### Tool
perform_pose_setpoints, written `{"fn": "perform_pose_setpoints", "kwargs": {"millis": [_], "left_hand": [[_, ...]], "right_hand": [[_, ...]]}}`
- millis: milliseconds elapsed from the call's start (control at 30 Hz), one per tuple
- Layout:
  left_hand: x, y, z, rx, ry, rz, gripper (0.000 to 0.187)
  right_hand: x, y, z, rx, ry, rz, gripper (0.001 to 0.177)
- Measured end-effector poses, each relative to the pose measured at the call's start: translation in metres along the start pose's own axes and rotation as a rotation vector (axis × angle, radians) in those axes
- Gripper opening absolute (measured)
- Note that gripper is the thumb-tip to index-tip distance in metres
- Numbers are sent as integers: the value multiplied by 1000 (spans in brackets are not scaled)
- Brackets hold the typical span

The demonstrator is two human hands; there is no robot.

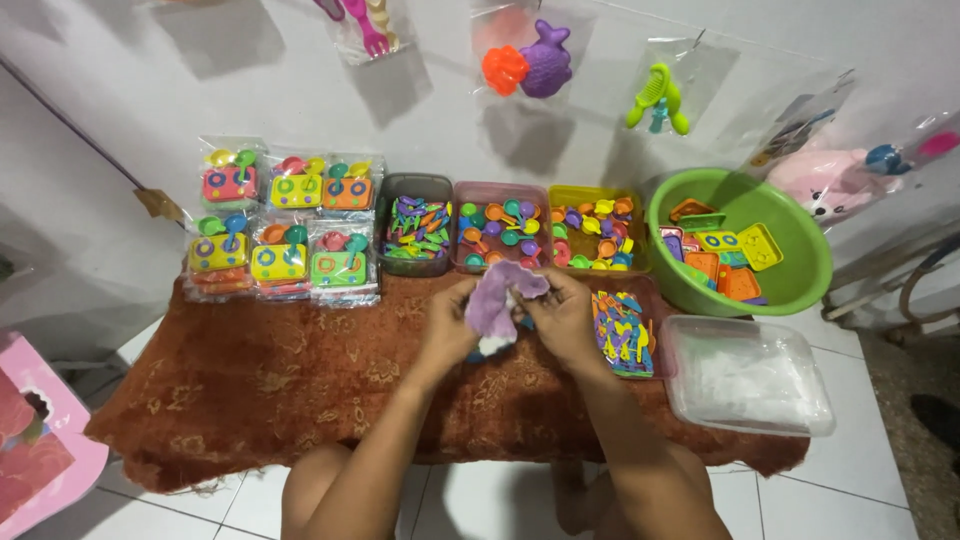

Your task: Cleaning small plastic toy pieces with a cloth and sorting them into various plastic containers.

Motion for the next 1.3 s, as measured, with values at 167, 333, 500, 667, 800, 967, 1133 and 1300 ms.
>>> {"fn": "perform_pose_setpoints", "kwargs": {"millis": [167,333,500,667,800,967,1133,1300], "left_hand": [[-3,0,-2,17,94,16,36],[4,-4,-4,-11,234,61,40],[43,-5,-1,-77,63,128,26],[-7,1,-6,-62,287,157,29],[24,-7,0,-131,62,52,26],[5,-4,0,-126,-35,85,25],[-38,-3,-2,-51,134,-58,40],[-17,-3,3,-160,10,3,26]], "right_hand": [[3,-2,2,-77,29,-44,23],[14,-1,-3,-104,-24,-95,31],[8,0,-5,-64,-29,-100,30],[10,-3,-1,-56,5,-60,29],[9,-6,-2,-39,13,-24,30],[-3,-9,6,-49,-22,-88,32],[-4,-7,11,-66,0,-130,28],[8,-4,-6,-69,-17,-166,10]]}}
Point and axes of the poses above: each hand's wrist, its own y-axis away from the middle knuckle, its own z-axis out of the back of the hand, x = y × z, the point moved 9 cm from there along -y, towards the middle knuckle, and after that the axes turned 15 degrees about -y, right-handed, at the moved point
